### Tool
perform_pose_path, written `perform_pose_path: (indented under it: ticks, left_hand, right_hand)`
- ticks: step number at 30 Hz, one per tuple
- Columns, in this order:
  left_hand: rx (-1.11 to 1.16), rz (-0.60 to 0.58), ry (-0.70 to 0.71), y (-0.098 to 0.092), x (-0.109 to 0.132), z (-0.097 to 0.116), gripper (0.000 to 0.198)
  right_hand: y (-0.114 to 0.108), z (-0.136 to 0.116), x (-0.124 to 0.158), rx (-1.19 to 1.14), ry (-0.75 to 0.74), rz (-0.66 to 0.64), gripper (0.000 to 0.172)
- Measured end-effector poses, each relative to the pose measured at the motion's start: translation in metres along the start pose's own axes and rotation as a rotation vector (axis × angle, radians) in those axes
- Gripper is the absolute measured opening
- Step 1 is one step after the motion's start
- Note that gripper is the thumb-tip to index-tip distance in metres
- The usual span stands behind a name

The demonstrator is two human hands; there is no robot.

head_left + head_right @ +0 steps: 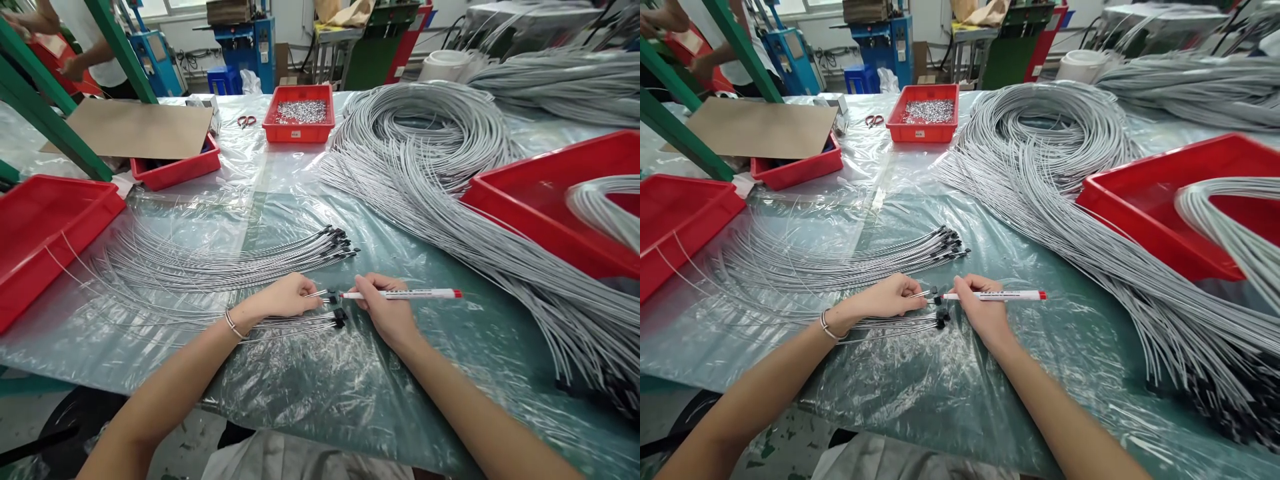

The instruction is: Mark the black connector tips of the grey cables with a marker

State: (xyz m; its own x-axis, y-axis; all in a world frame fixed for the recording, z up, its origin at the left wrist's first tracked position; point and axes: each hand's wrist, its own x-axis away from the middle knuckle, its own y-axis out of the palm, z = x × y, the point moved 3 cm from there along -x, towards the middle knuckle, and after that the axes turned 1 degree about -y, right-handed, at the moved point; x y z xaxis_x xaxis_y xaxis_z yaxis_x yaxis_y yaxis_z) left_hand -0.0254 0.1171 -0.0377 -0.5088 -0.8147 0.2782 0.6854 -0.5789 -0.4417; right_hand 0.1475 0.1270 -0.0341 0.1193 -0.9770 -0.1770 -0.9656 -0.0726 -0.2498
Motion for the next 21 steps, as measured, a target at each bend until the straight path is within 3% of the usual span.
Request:
perform_pose_path:
  ticks: [3,9,21]
  left_hand:
    - [-0.006,-0.008,-0.008,0.001,0.000,-0.002,0.035]
    - [-0.032,0.019,-0.044,0.000,-0.002,-0.001,0.038]
    - [-0.002,-0.013,-0.042,0.001,-0.002,-0.003,0.035]
  right_hand:
    - [0.004,-0.004,0.001,0.212,-0.031,-0.034,0.036]
    - [0.009,-0.001,0.004,0.361,-0.046,-0.077,0.037]
    - [0.013,0.000,0.007,0.475,-0.096,-0.097,0.036]
